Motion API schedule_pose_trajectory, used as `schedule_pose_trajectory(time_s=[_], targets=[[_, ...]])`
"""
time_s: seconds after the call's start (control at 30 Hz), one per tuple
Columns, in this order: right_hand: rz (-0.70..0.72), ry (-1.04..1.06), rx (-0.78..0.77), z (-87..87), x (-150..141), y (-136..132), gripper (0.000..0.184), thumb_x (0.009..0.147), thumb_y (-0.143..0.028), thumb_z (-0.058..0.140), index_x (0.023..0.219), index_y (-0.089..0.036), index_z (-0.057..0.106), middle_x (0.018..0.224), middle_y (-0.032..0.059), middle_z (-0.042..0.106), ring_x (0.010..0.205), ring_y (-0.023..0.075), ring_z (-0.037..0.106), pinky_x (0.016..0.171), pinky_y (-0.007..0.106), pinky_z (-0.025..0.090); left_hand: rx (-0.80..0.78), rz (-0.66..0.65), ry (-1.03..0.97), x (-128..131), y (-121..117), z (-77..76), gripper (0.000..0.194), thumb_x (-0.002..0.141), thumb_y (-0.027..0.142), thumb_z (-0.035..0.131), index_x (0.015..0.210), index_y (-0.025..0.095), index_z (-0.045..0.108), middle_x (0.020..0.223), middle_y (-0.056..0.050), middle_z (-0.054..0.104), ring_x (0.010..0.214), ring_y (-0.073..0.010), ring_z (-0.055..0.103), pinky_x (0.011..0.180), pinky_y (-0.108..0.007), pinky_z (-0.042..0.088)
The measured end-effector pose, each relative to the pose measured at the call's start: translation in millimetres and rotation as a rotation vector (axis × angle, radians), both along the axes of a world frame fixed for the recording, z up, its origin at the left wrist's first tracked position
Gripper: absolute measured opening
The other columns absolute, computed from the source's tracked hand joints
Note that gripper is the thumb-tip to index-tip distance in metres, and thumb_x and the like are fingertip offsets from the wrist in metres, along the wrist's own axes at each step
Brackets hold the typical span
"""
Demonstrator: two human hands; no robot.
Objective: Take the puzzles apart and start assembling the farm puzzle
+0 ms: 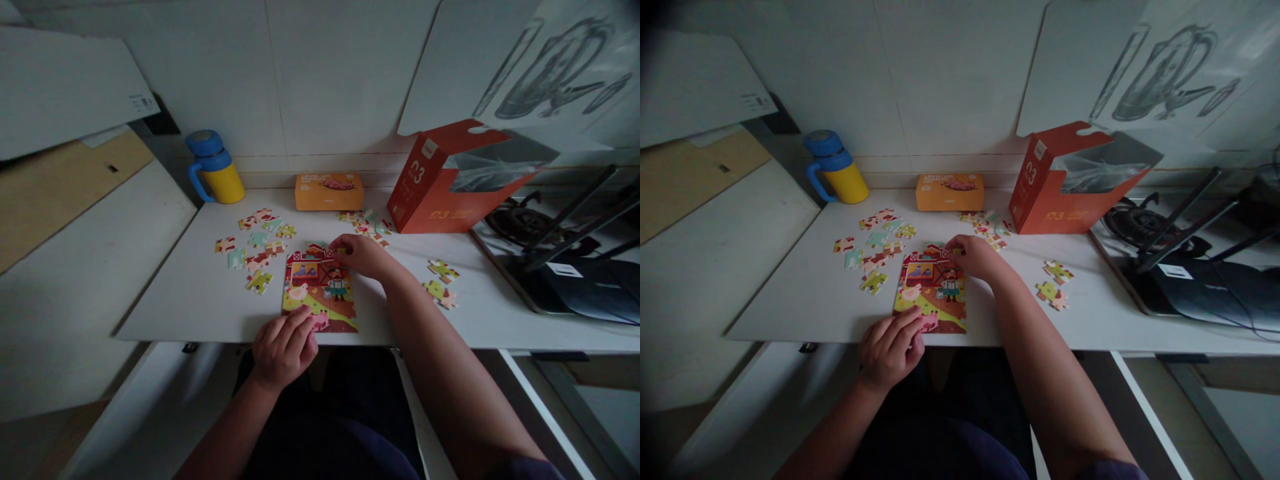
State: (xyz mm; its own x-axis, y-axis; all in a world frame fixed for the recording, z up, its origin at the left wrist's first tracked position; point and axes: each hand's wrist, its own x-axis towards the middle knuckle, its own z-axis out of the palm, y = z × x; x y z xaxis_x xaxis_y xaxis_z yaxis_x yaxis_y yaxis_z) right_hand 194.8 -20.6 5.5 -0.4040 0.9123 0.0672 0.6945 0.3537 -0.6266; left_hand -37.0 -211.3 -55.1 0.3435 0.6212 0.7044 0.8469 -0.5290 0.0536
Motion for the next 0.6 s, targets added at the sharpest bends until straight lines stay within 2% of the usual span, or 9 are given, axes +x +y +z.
schedule_pose_trajectory(time_s=[0.27,0.4,0.6], targets=[[0.021,-0.092,0.000,2.2,1.1,-1.5,0.026,0.087,-0.023,0.074,0.112,-0.020,0.080,0.093,0.0046,0.077,0.076,0.0168,0.063,0.071,0.027,0.043,-0.005,0.002,0.000,-0.1,-0.1,0.5,0.028,0.091,0.021,0.069,0.119,0.024,0.073,0.127,-0.003,0.079,0.098,-0.0224,0.075,0.086,-0.040,0.053],[0.045,-0.147,0.047,-0.5,1.3,-0.3,0.030,0.086,-0.033,0.079,0.114,-0.021,0.081,0.102,0.0074,0.076,0.081,0.0188,0.064,0.075,0.028,0.045,-0.002,-0.003,0.000,0.2,0.1,1.7,0.028,0.091,0.020,0.069,0.118,0.024,0.073,0.127,-0.002,0.079,0.098,-0.0222,0.074,0.085,-0.040,0.052],[0.067,-0.180,0.069,-6.6,0.9,1.8,0.034,0.087,-0.038,0.080,0.116,-0.021,0.081,0.115,0.0117,0.072,0.094,0.0223,0.066,0.084,0.030,0.048,-0.007,-0.004,-0.006,0.7,-0.1,2.4,0.029,0.090,0.020,0.070,0.119,0.023,0.073,0.127,-0.002,0.079,0.097,-0.0223,0.074,0.086,-0.040,0.052]])
